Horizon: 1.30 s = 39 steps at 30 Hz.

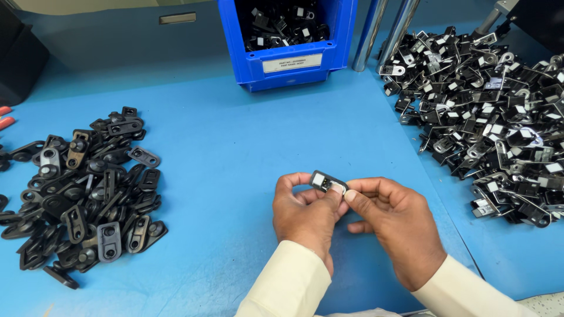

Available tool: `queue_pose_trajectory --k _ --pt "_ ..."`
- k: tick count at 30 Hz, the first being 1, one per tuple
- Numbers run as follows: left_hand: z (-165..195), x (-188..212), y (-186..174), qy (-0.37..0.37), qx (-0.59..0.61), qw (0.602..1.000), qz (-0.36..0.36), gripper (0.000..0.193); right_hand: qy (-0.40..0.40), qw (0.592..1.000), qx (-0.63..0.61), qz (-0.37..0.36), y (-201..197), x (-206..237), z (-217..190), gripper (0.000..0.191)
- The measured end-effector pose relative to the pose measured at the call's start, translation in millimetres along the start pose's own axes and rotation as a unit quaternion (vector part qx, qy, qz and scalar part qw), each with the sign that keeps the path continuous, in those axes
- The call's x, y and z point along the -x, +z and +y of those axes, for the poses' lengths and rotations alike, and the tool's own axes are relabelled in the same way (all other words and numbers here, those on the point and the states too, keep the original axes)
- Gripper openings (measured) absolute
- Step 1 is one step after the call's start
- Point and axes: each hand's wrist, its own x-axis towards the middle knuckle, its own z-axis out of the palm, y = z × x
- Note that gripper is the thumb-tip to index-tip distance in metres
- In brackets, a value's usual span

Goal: The person picks small black plastic bracket parts and metal inserts from piles on a blue workbench, fits the parts together by hand, and places the assembled pieces into a blue bin, repeating the cycle continuously.

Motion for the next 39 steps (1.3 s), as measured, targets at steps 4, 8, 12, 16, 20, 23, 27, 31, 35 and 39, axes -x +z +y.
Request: queue_pose_trajectory --k 4,8,12,16,20,23,27,31,35,39 --pt "-1.6 -4.2 -4.1 -0.027 0.028 0.998 -0.049 0.046 0.028 0.999 -0.007 -0.026 -13.0 -13.7 -2.2 0.018" --pt "-0.9 -6.9 -14.8 -0.032 -0.063 0.993 -0.093 0.05 0.035 0.996 0.042 -0.069 -27.4 -27.2 -10.3 0.02" --pt "0.7 -10.0 -17.5 0.001 -0.054 0.992 -0.118 0.037 0.044 0.994 0.019 -0.098 -35.2 -33.1 -14.5 0.02" --pt "1.0 -9.0 -17.4 -0.003 -0.053 0.992 -0.115 0.034 0.129 0.984 -0.067 -0.1 -33.2 -29.6 -2.0 0.023" --pt "-0.3 -3.5 -11.3 0.03 -0.087 0.992 -0.089 0.032 0.112 0.99 -0.049 -0.065 -27.2 -31.4 6.7 0.018" --pt "-2.7 1.5 -5.6 0.072 -0.124 0.989 -0.022 0.03 0.075 0.995 -0.063 -0.02 -18.5 -28.7 4.8 0.017" --pt "-4.4 2.9 -3.9 0.083 -0.136 0.987 0.011 0.033 0.086 0.994 -0.056 0.045 0.0 -14.5 -5.5 0.017" --pt "-5.0 -2.3 -6.4 0.055 -0.04 0.997 -0.033 0.032 0.143 0.983 -0.093 0.071 5.2 4.4 -19.9 0.022" --pt "-7.4 -7.8 -8.9 -0.038 0.012 0.998 -0.047 0.032 0.147 0.981 -0.11 0.059 3.9 8.8 -24.0 0.024" --pt "-11.3 -10.4 -9.5 -0.041 -0.003 0.996 -0.077 0.031 0.095 0.989 -0.099 0.049 1.7 1.0 -19.5 0.023"
